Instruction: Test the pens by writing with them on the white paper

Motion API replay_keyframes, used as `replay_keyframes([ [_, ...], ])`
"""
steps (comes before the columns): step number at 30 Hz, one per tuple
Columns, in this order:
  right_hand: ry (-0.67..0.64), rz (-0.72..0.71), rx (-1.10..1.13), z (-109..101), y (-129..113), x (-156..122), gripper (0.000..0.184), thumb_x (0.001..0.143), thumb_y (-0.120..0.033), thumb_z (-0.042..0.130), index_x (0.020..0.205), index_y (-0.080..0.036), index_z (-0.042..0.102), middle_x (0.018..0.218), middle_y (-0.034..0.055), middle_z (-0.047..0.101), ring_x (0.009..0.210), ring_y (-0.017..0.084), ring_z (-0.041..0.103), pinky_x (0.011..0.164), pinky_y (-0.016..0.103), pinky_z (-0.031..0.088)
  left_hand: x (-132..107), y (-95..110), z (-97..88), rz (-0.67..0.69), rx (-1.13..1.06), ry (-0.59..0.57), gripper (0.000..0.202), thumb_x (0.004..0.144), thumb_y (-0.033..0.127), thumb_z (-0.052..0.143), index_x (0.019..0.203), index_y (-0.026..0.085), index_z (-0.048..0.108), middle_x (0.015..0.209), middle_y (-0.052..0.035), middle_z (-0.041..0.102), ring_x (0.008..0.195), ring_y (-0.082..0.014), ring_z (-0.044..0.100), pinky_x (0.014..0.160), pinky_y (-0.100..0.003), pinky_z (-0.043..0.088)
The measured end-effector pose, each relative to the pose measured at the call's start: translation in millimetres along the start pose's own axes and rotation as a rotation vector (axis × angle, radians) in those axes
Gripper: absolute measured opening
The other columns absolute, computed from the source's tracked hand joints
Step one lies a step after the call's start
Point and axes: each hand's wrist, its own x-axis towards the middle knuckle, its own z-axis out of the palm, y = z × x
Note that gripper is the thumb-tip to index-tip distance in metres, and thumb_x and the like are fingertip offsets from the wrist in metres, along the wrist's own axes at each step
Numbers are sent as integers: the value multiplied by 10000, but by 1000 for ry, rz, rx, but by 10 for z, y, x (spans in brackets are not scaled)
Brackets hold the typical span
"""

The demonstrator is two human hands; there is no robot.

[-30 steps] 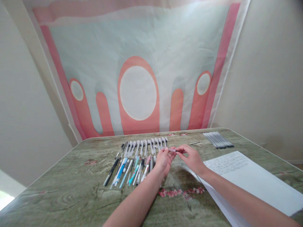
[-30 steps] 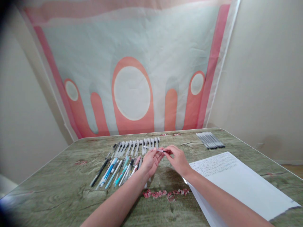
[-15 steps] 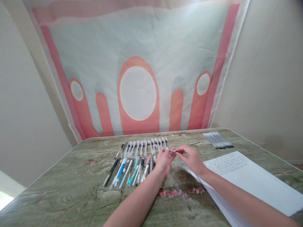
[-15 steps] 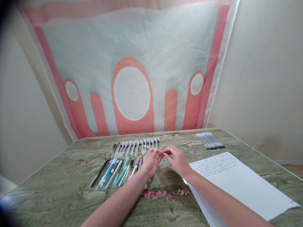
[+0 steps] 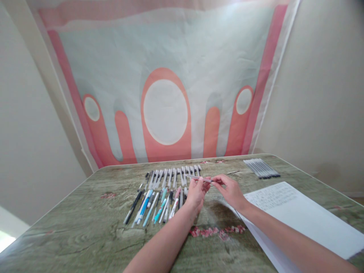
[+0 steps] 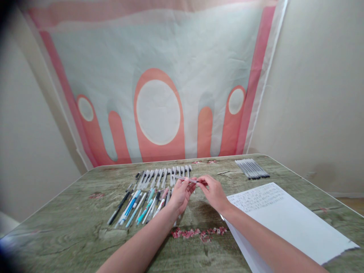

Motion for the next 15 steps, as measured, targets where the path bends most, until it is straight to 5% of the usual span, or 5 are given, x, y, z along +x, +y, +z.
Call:
replay_keyframes([
  [15, -23, 168, 213, 87, 34, -52, 244, 825, -386, 452, 894, -172, 546, 769, 33, 630, 650, 137, 590, 617, 262, 481, -6, -23, 10, 53, 67, 29, 258, 700, 314, 623, 812, 174, 437, 844, -63, 659, 742, -136, 609, 659, -234, 406],
])
